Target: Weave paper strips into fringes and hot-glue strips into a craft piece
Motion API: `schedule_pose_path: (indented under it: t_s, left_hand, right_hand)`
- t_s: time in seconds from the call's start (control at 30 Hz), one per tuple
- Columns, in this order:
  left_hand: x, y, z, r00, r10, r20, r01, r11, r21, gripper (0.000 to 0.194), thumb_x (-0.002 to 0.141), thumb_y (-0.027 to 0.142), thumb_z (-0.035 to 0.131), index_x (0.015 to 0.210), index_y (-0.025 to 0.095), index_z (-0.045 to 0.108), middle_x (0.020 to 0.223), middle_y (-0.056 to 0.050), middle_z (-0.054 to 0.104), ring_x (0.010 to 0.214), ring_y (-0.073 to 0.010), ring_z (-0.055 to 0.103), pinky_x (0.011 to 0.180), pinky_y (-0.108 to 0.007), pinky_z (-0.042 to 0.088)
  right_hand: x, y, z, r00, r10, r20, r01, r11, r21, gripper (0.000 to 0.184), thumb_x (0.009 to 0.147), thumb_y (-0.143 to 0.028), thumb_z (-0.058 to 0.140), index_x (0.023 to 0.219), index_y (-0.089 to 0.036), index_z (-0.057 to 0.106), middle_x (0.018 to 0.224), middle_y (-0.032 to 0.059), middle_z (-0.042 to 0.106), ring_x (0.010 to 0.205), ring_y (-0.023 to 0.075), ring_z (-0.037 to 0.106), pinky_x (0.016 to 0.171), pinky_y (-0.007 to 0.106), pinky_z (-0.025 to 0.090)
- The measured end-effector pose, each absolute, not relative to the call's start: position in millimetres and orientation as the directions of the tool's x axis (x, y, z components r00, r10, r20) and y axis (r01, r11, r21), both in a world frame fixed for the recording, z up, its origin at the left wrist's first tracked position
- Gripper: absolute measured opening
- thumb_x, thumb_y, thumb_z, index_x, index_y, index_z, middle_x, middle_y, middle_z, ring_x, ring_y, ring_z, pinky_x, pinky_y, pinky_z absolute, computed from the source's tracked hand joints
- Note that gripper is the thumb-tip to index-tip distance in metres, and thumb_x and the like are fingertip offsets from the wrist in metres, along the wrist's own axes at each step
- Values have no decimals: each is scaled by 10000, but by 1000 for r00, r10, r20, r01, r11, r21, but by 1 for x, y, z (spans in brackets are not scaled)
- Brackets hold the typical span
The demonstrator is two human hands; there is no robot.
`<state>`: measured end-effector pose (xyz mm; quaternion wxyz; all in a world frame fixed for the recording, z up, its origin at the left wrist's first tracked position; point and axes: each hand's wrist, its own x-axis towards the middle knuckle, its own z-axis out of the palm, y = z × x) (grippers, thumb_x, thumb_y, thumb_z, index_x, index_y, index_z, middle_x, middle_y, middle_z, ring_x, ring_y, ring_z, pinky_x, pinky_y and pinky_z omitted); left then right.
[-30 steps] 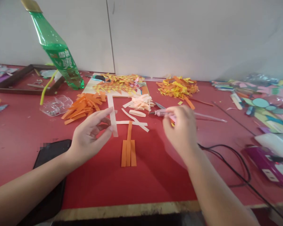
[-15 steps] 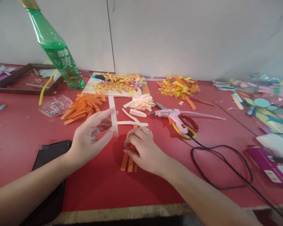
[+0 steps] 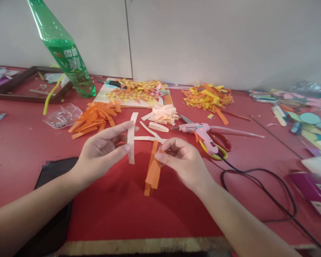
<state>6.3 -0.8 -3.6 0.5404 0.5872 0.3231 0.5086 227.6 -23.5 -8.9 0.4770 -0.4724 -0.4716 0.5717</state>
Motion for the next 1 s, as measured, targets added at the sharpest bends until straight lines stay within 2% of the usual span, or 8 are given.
schedule_pose_path:
  t_s: [0.13,0.23,0.37,0.5,0.73,0.83,0.9,1.0]
  left_hand:
    - [7,-1,-6,344,913,219,-205,-155,966,429,836,121,654,1260,185,652,728,-23,684,578,-131,648,608,-290,613]
    - [8,-4,-4,420,891,174,-147,-122,982,446,835,101,630,1274,178,645,702,-14,677,582,-133,658,626,-288,620]
    - [9,-10,0,498,861,104,-46,-93,995,465,823,69,613,1275,171,646,807,-43,722,595,-133,676,606,-272,624]
    - [10,-12,3,523,846,103,-40,-97,994,426,832,82,615,1245,174,667,972,-87,745,602,-133,689,588,-268,629]
    - [11,-9,1,491,861,128,-1,-147,989,396,814,82,626,1198,155,689,1059,-104,746,746,-166,730,721,-305,654]
    - [11,-9,2,487,863,130,-10,-144,990,380,815,95,615,1185,138,686,1006,-95,742,665,-136,710,693,-296,654]
    - [11,-10,2,485,862,148,28,-184,982,386,813,85,602,1189,125,681,1034,-94,725,654,-110,696,708,-273,646]
    - [11,-12,0,495,828,262,117,-362,925,438,805,39,570,1228,107,661,1073,-93,698,715,-91,681,761,-232,625]
  right_hand:
    - [226,-26,-9,-74,990,-122,-64,-127,-990,208,640,-297,888,786,-223,759,787,4,727,646,110,658,634,239,577]
    - [226,-27,-9,-86,990,-110,-80,-117,-990,184,661,-320,879,818,-272,796,855,12,772,738,139,713,706,265,607]
    - [226,-29,-7,-105,992,-70,-71,-78,-994,157,692,-312,866,835,-309,803,890,1,785,809,146,735,769,269,618]
    - [226,-31,-7,-78,997,19,-30,17,-999,131,732,-283,842,843,-338,801,934,-16,764,877,136,723,812,256,610]
    - [220,-35,-2,-93,987,134,64,141,-988,148,749,-209,814,851,-311,784,845,-21,751,787,124,718,720,227,619]
    - [215,-38,4,-52,984,170,162,177,-971,159,734,-178,808,850,-273,755,788,-23,758,700,126,724,642,215,629]
    - [211,-42,6,-36,976,217,250,219,-943,182,749,-148,787,887,-259,744,786,-23,763,695,124,734,651,207,637]
    - [208,-46,6,-29,950,312,333,303,-893,211,782,-117,752,935,-261,732,818,-33,776,726,115,748,726,206,645]
